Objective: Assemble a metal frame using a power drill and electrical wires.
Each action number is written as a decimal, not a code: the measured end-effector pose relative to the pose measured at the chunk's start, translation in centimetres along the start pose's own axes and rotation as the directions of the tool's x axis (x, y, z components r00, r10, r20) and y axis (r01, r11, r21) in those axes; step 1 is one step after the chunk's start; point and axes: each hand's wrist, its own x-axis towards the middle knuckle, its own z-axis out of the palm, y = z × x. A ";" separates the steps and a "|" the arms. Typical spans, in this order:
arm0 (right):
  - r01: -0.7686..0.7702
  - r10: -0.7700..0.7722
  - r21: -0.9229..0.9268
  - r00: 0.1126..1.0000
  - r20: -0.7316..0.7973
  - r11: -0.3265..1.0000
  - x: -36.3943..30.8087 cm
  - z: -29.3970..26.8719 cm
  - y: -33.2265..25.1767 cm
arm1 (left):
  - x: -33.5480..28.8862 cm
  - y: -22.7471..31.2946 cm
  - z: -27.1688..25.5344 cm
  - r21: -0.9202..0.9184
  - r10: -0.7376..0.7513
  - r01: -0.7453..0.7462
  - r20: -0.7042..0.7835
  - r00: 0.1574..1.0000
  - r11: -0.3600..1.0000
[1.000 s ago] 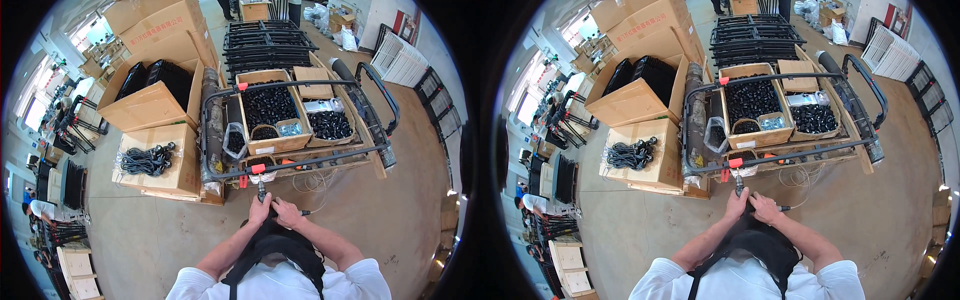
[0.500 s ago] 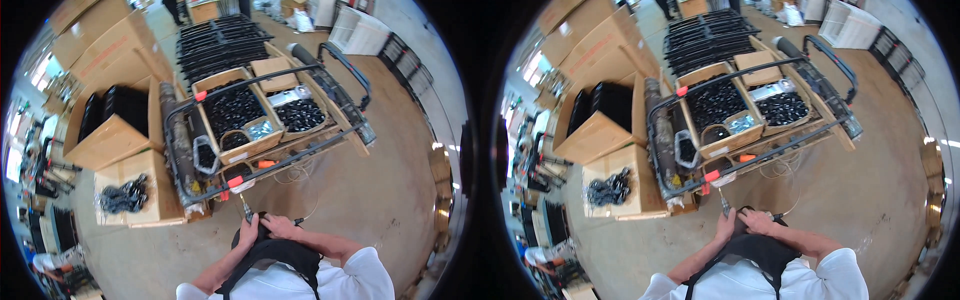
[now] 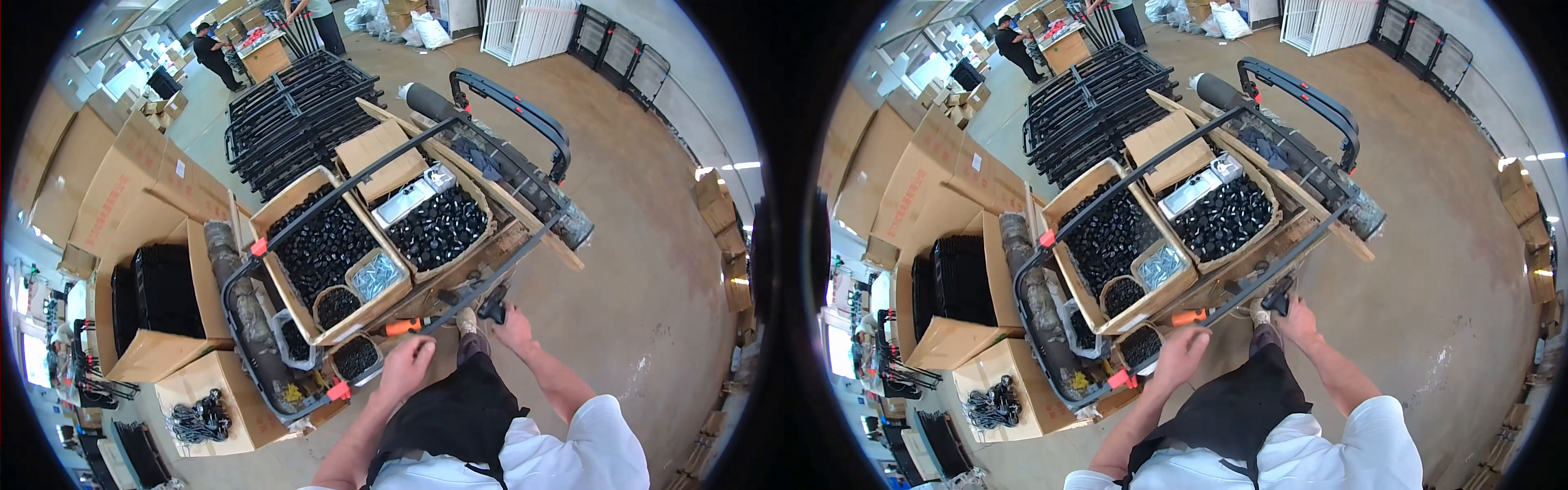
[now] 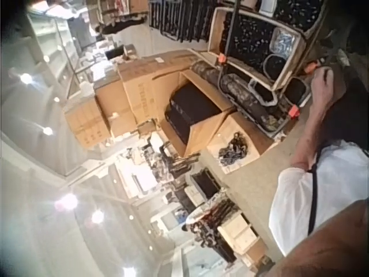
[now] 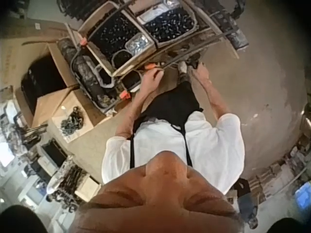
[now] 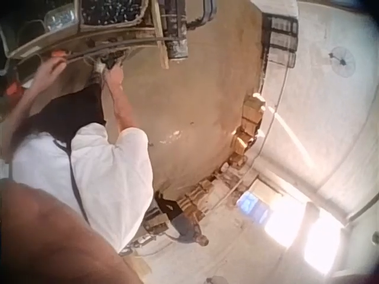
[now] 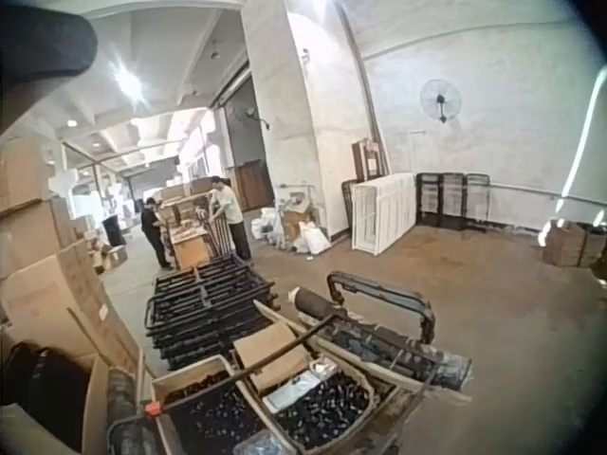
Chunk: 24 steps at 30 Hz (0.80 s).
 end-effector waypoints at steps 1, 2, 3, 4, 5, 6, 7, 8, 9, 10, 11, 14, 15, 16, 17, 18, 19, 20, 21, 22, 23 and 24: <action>0.001 0.002 0.026 0.996 -0.085 1.000 3.1 0.0 1.1 | 3.0 -0.2 0.7 0.024 0.007 -0.006 -0.034 0.999 1.000; -0.004 0.006 0.035 0.997 -0.072 0.999 6.4 0.2 3.0 | 6.4 -0.3 1.5 0.046 0.016 -0.013 -0.060 0.998 0.999; -0.018 0.018 0.002 0.996 -0.090 1.000 9.9 0.4 5.3 | 10.1 -0.7 2.5 0.159 0.052 -0.040 -0.068 0.996 0.986; -0.030 0.027 -0.026 0.995 -0.093 0.999 12.5 0.7 6.7 | 13.5 -1.6 3.4 0.277 0.075 -0.053 -0.070 0.995 0.959; -0.019 0.019 -0.009 0.999 -0.051 1.000 14.5 0.4 6.2 | 16.1 -2.7 3.7 0.421 0.082 -0.031 -0.104 0.991 0.907; -0.019 0.019 0.015 0.999 -0.028 1.000 16.4 -0.4 5.4 | 18.4 -3.8 3.7 0.556 0.093 -0.006 -0.128 0.987 0.831; -0.024 0.025 0.038 1.000 -0.015 0.999 18.3 -0.9 4.9 | 20.6 -4.6 3.7 0.573 0.066 0.018 -0.125 0.990 0.819; -0.036 0.036 0.052 0.999 0.005 0.998 19.9 -0.6 5.5 | 22.9 -5.1 4.1 0.691 0.103 -0.007 -0.098 0.990 0.722; -0.010 0.008 -0.074 1.000 -0.028 0.997 21.3 -0.1 6.9 | 25.0 -5.6 4.8 0.789 0.140 -0.041 -0.057 0.989 0.613; 0.012 -0.024 -0.200 0.998 -0.058 0.980 22.5 0.4 8.2 | 26.8 -6.1 5.3 0.791 0.126 -0.049 -0.036 0.991 0.609; -0.013 0.020 -0.126 0.999 0.049 0.992 23.1 0.2 7.3 | 27.5 -7.3 4.9 0.887 0.017 -0.048 0.045 0.999 0.459; -0.006 0.018 -0.097 0.993 0.120 0.995 22.5 -0.7 7.6 | 29.3 -7.7 6.4 0.950 -0.119 -0.136 0.175 0.977 0.283; 0.037 -0.021 -0.147 0.993 0.113 0.988 21.7 -1.4 7.5 | 29.5 -7.9 6.6 0.955 -0.164 -0.161 0.205 0.965 0.248; 0.031 -0.014 -0.137 0.993 0.121 0.990 20.8 -2.4 7.7 | 29.6 -8.0 6.6 0.959 -0.207 -0.188 0.232 0.951 0.213; 0.162 -0.138 -0.163 0.980 0.147 0.973 19.7 -4.1 8.0 | 29.6 -8.0 6.5 0.953 -0.186 -0.207 0.251 0.950 0.223; 0.294 -0.263 -0.184 0.949 0.174 0.938 18.7 -5.8 7.9 | 29.5 -8.1 6.5 0.952 -0.191 -0.215 0.258 0.947 0.220; 0.244 -0.166 -0.191 0.922 0.350 0.951 17.6 -7.4 7.7 | 29.4 -8.2 6.5 0.952 -0.192 -0.219 0.261 0.946 0.214; 0.196 -0.063 -0.210 0.857 0.511 0.958 16.7 -9.5 7.5 | 29.4 -8.2 6.6 0.952 -0.190 -0.222 0.263 0.946 0.212; 0.264 -0.102 -0.148 0.741 0.664 0.953 16.0 -12.0 6.7 | 29.1 -8.3 6.5 0.948 -0.186 -0.231 0.273 0.944 0.218; 0.323 -0.141 -0.075 0.595 0.791 0.943 15.5 -14.6 5.5 | 28.8 -8.3 6.4 0.948 -0.186 -0.230 0.272 0.944 0.219; 0.319 -0.133 -0.082 0.598 0.791 0.944 15.5 -17.6 3.7 | 28.9 -8.1 6.5 0.943 -0.191 -0.221 0.271 0.943 0.248; 0.324 -0.281 0.094 0.599 0.749 0.941 16.1 -20.5 1.1 | 29.0 -7.8 6.6 0.938 -0.198 -0.211 0.270 0.942 0.275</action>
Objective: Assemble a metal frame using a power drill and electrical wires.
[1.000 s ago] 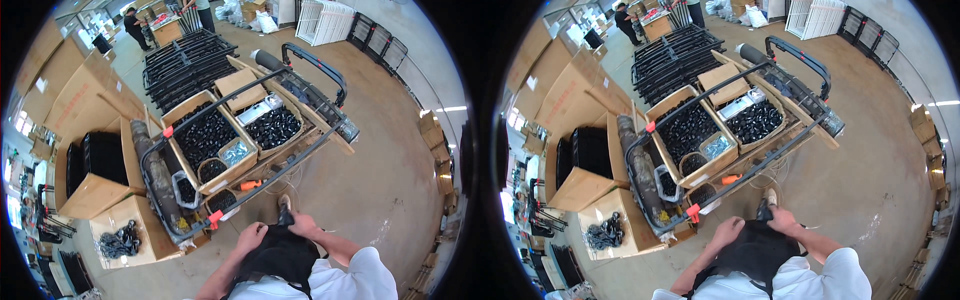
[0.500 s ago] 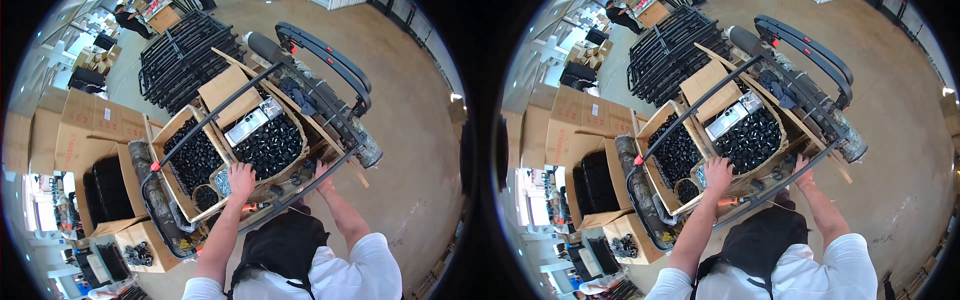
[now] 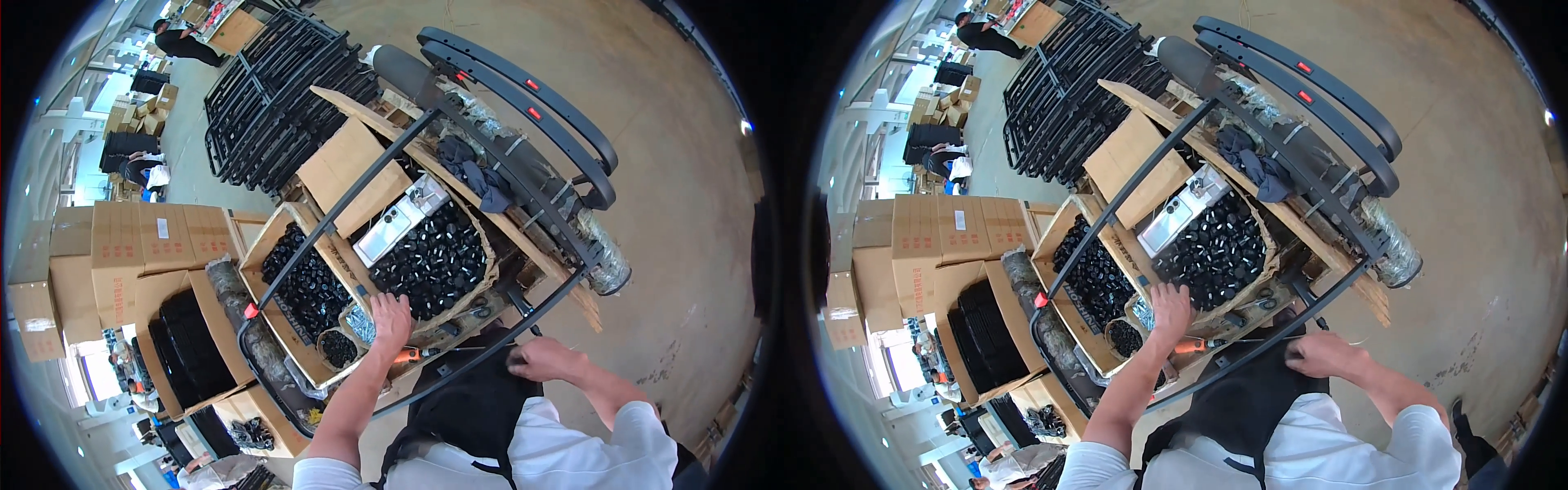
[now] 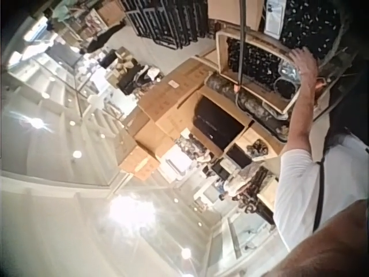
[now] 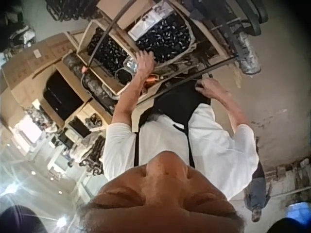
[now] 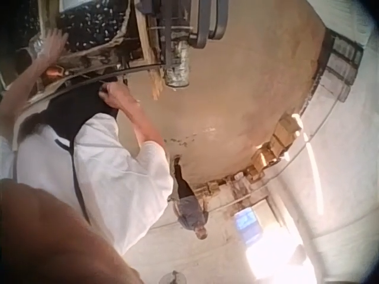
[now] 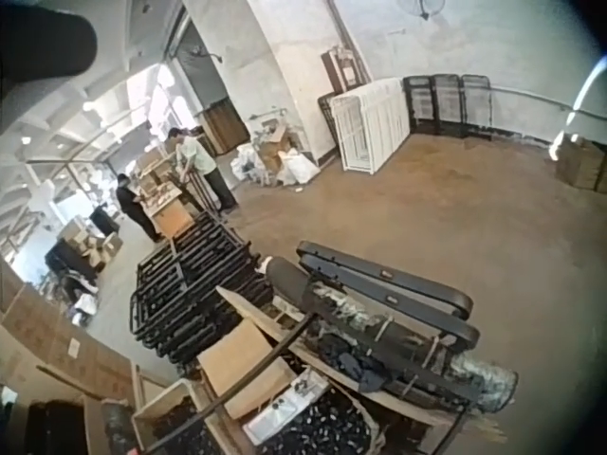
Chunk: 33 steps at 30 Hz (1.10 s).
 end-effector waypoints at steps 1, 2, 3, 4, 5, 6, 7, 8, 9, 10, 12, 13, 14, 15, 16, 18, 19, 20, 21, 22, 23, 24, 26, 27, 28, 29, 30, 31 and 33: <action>0.134 -0.127 0.104 0.989 -0.074 0.985 0.0 -2.0 -1.6 | 0.4 0.5 -0.9 -0.043 -0.006 0.007 0.020 1.000 0.999; 0.236 -0.208 0.086 0.945 -0.254 0.968 1.8 -3.0 -2.3 | 0.6 0.1 -0.9 -0.042 -0.011 0.011 0.015 1.000 0.999; 0.334 -0.284 0.046 0.861 -0.422 0.942 4.3 -3.9 -2.8 | 0.5 -0.5 -0.5 -0.121 -0.058 0.065 0.058 0.997 0.991; 0.365 -0.312 -0.001 0.793 -0.523 0.931 6.9 -5.9 -3.6 | 0.3 -0.8 -0.3 -0.199 -0.100 0.119 0.106 0.989 0.973; 0.335 -0.326 -0.100 0.734 -0.596 0.937 10.3 -6.9 -3.1 | 0.4 -0.5 -0.8 -0.152 -0.055 0.069 0.096 0.994 0.986; 0.277 -0.340 -0.203 0.673 -0.657 0.939 13.8 -7.6 -2.9 | 0.0 -0.8 -0.5 -0.146 -0.062 0.075 0.093 0.994 0.986; 0.174 -0.325 -0.282 0.651 -0.686 0.944 17.5 -8.2 -2.9 | -0.5 -1.2 0.2 -0.120 0.004 -0.001 0.028 1.000 0.993; 0.085 -0.321 -0.358 0.664 -0.676 0.930 20.1 -9.0 -3.1 | -0.8 -1.6 0.7 -0.091 0.075 -0.078 -0.035 0.997 0.993; 0.000 -0.323 -0.434 0.669 -0.669 0.901 22.7 -9.3 -1.9 | -0.5 -0.9 0.3 -0.070 0.101 -0.103 -0.033 0.994 0.992; -0.005 -0.315 -0.427 0.669 -0.673 0.904 24.3 -8.6 -1.8 | -0.7 -0.5 0.0 -0.069 0.110 -0.112 -0.031 0.993 0.991; -0.134 -0.293 -0.588 0.767 -0.571 0.798 26.0 -8.7 -2.0 | -0.9 0.1 -0.3 -0.101 0.091 -0.091 -0.002 0.996 0.991; -0.143 -0.292 -0.594 0.766 -0.573 0.791 26.0 -8.2 -1.7 | -1.0 0.1 -0.5 -0.103 0.102 -0.099 0.019 0.995 0.990; -0.144 -0.296 -0.596 0.762 -0.576 0.790 26.0 -8.2 -1.6 | -1.1 -0.3 -0.6 -0.099 0.100 -0.098 0.014 0.995 0.990; -0.107 -0.294 -0.563 0.764 -0.574 0.820 25.8 -8.2 -1.3 | -1.1 -0.8 -0.6 -0.129 0.142 -0.137 0.034 0.989 0.982; -0.072 -0.291 -0.528 0.767 -0.572 0.846 25.6 -8.3 -1.0 | -0.8 -1.1 -0.6 -0.159 0.187 -0.176 0.051 0.981 0.971; -0.010 -0.284 -0.484 0.799 -0.529 0.875 23.7 -8.2 -2.1 | -0.6 -1.7 -0.8 -0.135 0.188 -0.176 0.090 0.978 0.975; 0.098 -0.309 -0.403 0.809 -0.500 0.910 22.8 -7.7 -2.4 | -0.4 -1.8 -0.8 -0.113 0.209 -0.193 0.145 0.967 0.975; 0.202 -0.338 -0.315 0.812 -0.476 0.927 21.7 -7.6 -2.8 | 0.0 -1.9 -1.1 -0.090 0.226 -0.212 0.197 0.954 0.973; 0.264 -0.311 -0.165 0.830 -0.464 0.950 19.7 -8.0 -3.7 | 0.0 -2.2 -1.3 -0.086 0.224 -0.211 0.196 0.955 0.974; 0.310 -0.280 -0.009 0.848 -0.451 0.951 17.5 -8.4 -4.3 | 0.1 -2.3 -1.7 -0.244 0.166 -0.104 0.250 0.954 0.964; 0.352 -0.282 0.063 0.831 -0.479 0.934 16.3 -8.0 -3.3 | 0.7 -2.3 -2.4 -0.389 0.127 0.003 0.308 0.943 0.921; 0.369 -0.271 0.117 0.832 -0.484 0.922 15.3 -7.5 -2.5 | 1.4 -2.5 -3.7 -0.387 0.138 -0.008 0.309 0.941 0.922; 0.397 -0.238 0.166 0.781 -0.577 0.903 12.9 -7.1 -1.3 | 3.8 -3.0 -6.5 -0.902 0.033 0.232 0.261 0.965 0.363; 0.402 -0.241 0.168 0.781 -0.576 0.900 11.6 -7.0 -1.1 | 5.6 -3.3 -7.6 -0.965 0.032 0.220 0.227 0.973 0.139; 0.426 -0.187 0.277 0.772 -0.607 0.861 10.4 -7.0 -0.9 | 7.7 -3.6 -8.9 -0.977 0.019 0.194 0.193 0.981 -0.093; 0.443 -0.118 0.382 0.764 -0.634 0.811 9.4 -6.9 -0.3 | 9.8 -3.0 -10.6 -0.952 -0.051 0.171 0.190 0.980 -0.253; 0.443 -0.114 0.385 0.762 -0.637 0.809 8.6 -6.8 0.2 | 12.1 -2.4 -12.3 -0.906 -0.122 0.131 0.195 0.973 -0.402; 0.438 -0.104 0.381 0.755 -0.647 0.814 7.9 -6.8 0.2 | 14.5 -3.1 -12.6 -0.939 -0.143 0.076 0.130 0.981 -0.334; 0.352 0.016 0.554 0.834 -0.552 0.755 5.8 -7.6 -0.5 | 19.4 -3.6 -14.0 -0.984 -0.182 -0.024 0.008 0.983 -0.176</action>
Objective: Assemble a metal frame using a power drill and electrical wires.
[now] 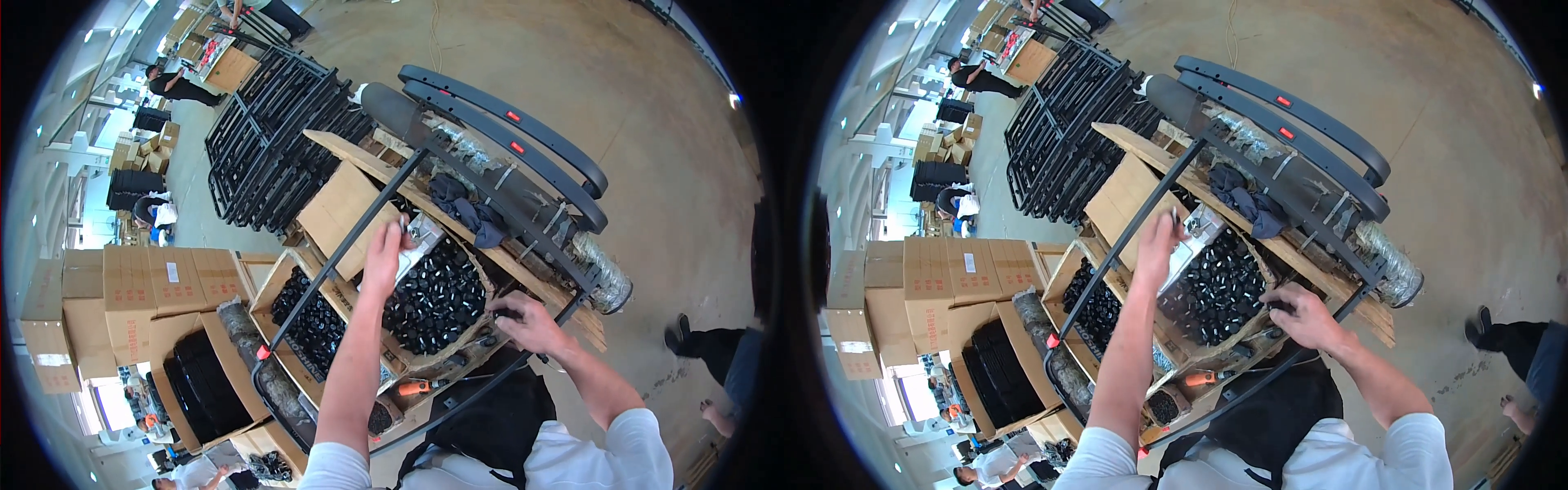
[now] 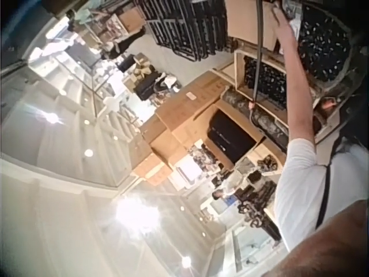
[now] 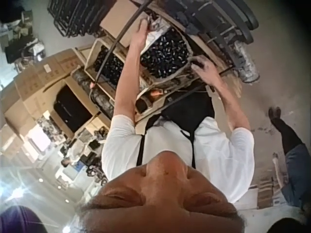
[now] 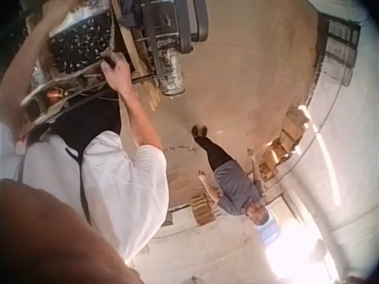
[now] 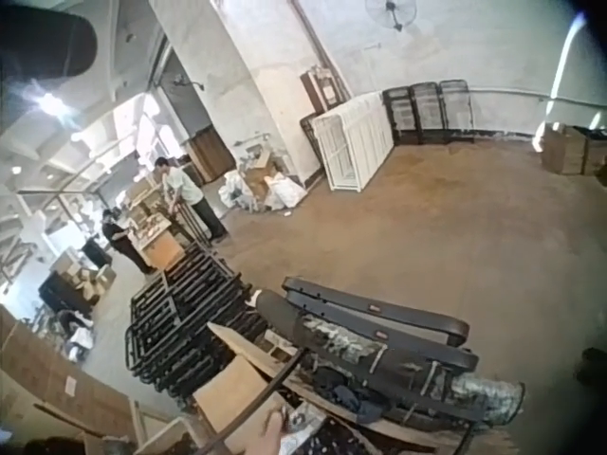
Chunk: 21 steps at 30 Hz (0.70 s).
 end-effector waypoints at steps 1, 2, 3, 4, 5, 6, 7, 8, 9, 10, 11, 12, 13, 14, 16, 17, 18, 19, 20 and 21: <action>-0.004 0.004 0.000 1.000 -0.014 1.000 -0.6 -0.5 0.4 | 2.5 1.4 1.3 0.076 0.062 -0.061 0.001 0.998 0.995; 0.042 -0.043 -0.016 0.998 -0.041 0.999 -1.2 -0.7 0.8 | 4.9 2.6 2.0 0.183 0.106 -0.100 -0.024 0.994 0.978; 0.086 -0.088 -0.033 0.994 -0.067 0.996 -1.9 -0.8 1.2 | 7.3 3.5 2.6 0.289 0.151 -0.132 -0.045 0.988 0.948; 0.095 -0.100 -0.057 0.991 -0.087 0.994 -2.5 -0.8 1.3 | 9.8 4.1 2.5 0.408 0.223 -0.188 -0.040 0.974 0.894; 0.100 -0.104 -0.050 0.991 -0.087 0.994 -3.0 -0.7 1.3 | 12.0 4.3 2.0 0.522 0.293 -0.235 -0.029 0.956 0.820; 0.100 -0.105 -0.046 0.989 -0.109 0.994 -3.5 -0.6 1.3 | 14.0 4.3 1.3 0.531 0.295 -0.235 -0.029 0.955 0.814; 0.104 -0.109 -0.040 0.986 -0.129 0.994 -3.8 -0.4 1.2 | 15.7 4.2 0.4 0.672 0.382 -0.273 -0.015 0.924 0.688; 0.080 -0.084 -0.033 0.985 -0.148 0.996 -4.6 -0.7 1.6 | 16.8 4.2 1.4 0.778 0.455 -0.308 0.032 0.890 0.548; 0.075 -0.078 -0.029 0.984 -0.161 0.997 -5.3 -0.8 1.9 | 17.4 4.1 2.1 0.775 0.454 -0.318 0.045 0.890 0.547; 0.047 -0.046 -0.001 0.983 -0.177 0.999 -6.0 -0.9 2.2 | 17.8 4.1 2.6 0.743 0.396 -0.296 0.046 0.917 0.600; 0.015 -0.009 0.027 0.981 -0.195 1.000 -6.6 -1.0 2.5 | 18.1 4.1 3.5 0.708 0.332 -0.271 0.054 0.942 0.652; -0.018 0.024 0.031 0.980 -0.197 0.999 -7.0 -1.3 2.8 | 18.2 4.1 4.1 0.702 0.274 -0.236 0.060 0.960 0.672; -0.024 0.031 0.036 0.978 -0.206 0.999 -7.3 -1.6 2.9 | 18.3 4.0 4.8 0.701 0.270 -0.242 0.073 0.960 0.671; -0.040 0.050 0.056 0.978 -0.203 0.998 -7.4 -1.8 2.7 | 18.5 3.9 4.3 0.730 0.384 -0.349 0.128 0.914 0.588; -0.051 0.066 0.082 0.978 -0.198 0.995 -7.2 -1.8 2.5 | 19.0 3.5 3.2 0.761 0.546 -0.469 0.183 0.818 0.447; -0.046 0.058 0.060 0.976 -0.212 0.997 -7.1 -2.0 2.6 | 19.1 3.3 3.8 0.757 0.542 -0.474 0.190 0.818 0.450; -0.041 0.048 0.038 0.973 -0.225 0.998 -7.1 -2.2 2.7 | 19.0 3.1 4.1 0.748 0.548 -0.466 0.164 0.820 0.474; -0.046 0.054 0.039 0.972 -0.230 0.998 -7.0 -2.3 2.7 | 18.9 3.0 4.5 0.738 0.553 -0.457 0.137 0.822 0.497; -0.035 0.042 0.031 0.966 -0.256 0.999 -6.9 -2.5 2.6 | 18.8 3.0 4.8 0.728 0.565 -0.479 0.153 0.811 0.491; -0.024 0.029 0.021 0.959 -0.283 0.999 -6.9 -2.6 2.6 | 18.6 2.9 5.3 0.723 0.563 -0.483 0.157 0.811 0.494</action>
